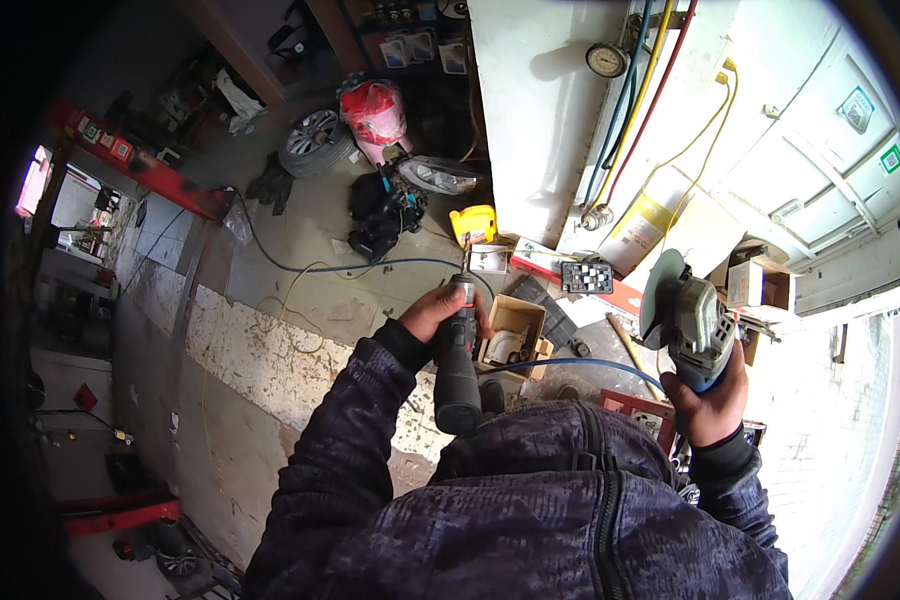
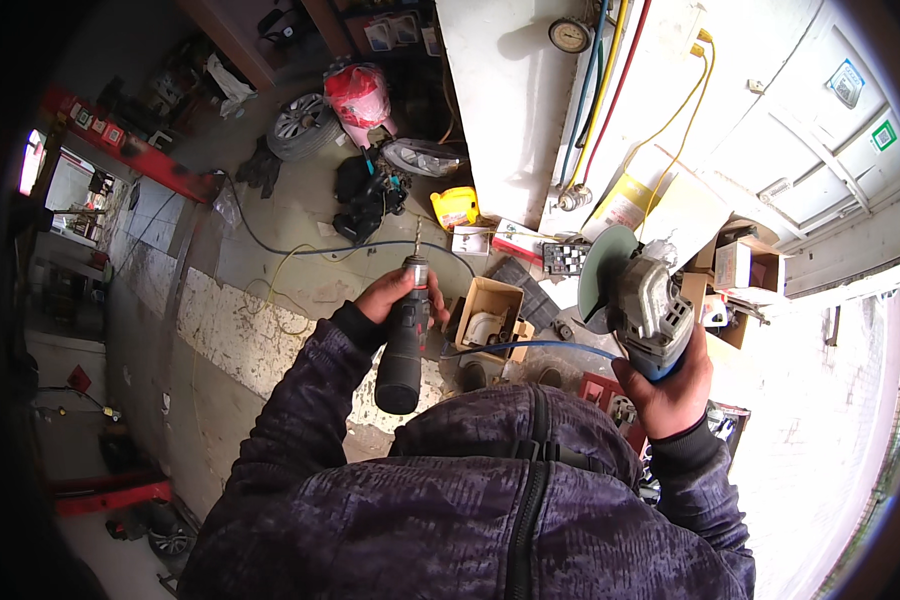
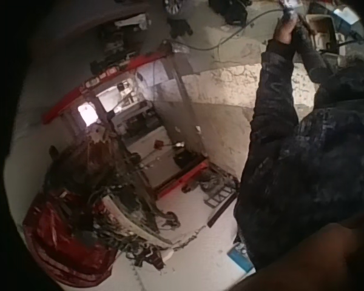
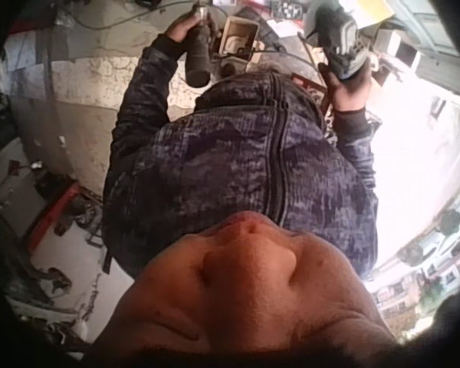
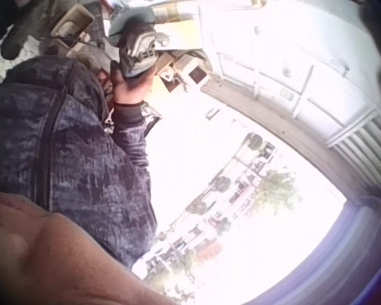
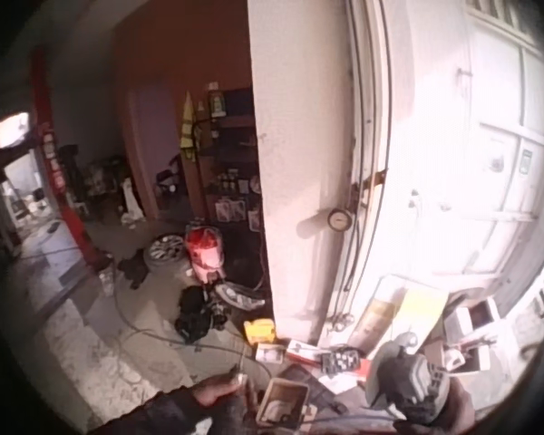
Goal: The person uses an angle grinder to smooth a metal component, then moves to the underside of a lifted car. They use a torque wrench to tighten bolts on the suspension assembly.
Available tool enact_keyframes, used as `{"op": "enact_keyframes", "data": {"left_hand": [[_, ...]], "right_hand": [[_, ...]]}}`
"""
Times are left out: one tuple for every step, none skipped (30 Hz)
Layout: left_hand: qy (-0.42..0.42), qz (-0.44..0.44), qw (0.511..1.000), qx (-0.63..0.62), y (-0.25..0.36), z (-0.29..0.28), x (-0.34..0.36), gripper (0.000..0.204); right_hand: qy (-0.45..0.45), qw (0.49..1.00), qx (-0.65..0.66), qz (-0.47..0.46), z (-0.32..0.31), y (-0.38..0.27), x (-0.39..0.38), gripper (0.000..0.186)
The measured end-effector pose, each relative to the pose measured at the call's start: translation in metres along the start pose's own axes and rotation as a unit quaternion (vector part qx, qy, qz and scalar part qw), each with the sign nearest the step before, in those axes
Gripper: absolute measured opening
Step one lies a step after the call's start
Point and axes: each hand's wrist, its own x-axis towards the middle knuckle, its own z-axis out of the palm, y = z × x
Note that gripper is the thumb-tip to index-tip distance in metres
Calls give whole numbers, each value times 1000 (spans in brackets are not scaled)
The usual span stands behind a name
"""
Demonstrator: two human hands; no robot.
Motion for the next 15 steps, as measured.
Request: {"op": "enact_keyframes", "data": {"left_hand": [[1,-62,996,58,-2,7,-1,53],[18,-120,986,114,-8,14,-5,49],[-3,-121,980,155,-20,27,-12,43],[-67,-117,979,153,-26,36,-11,43],[-100,-75,991,57,-29,43,-11,44],[-133,-56,989,-26,-31,51,-10,45],[-148,-53,987,-29,-25,54,-7,45],[-180,-39,982,-40,-17,57,-4,44],[-190,-57,980,-13,-8,60,-3,45],[-203,-69,977,16,-1,65,-4,46],[-213,-75,974,37,4,72,-5,47],[-217,-84,971,61,8,78,-7,47],[-220,-79,969,74,8,85,-13,51],[-215,-67,971,78,6,93,-20,53],[-196,-53,977,72,2,101,-25,53]], "right_hand": [[-2,1000,3,-4,-1,0,-1,73],[3,1000,-1,1,-1,0,-2,73],[5,1000,7,1,-2,-1,-3,72],[4,1000,25,0,-2,-1,-3,71],[6,1000,-9,2,-3,-2,-4,71],[3,1000,3,18,-3,-3,-5,73],[0,1000,-25,13,-2,-4,-6,73],[-6,999,-40,7,-2,-5,-8,73],[-13,998,-54,-23,0,-4,-9,74],[-22,999,-36,-21,3,-5,-11,77],[-20,998,-61,-28,5,-5,-14,78],[-20,996,-78,-31,8,-4,-16,79],[-26,996,-76,-24,10,-4,-19,78],[-18,995,-84,-57,12,-4,-21,77],[-14,992,-102,-68,12,-3,-23,77]]}}
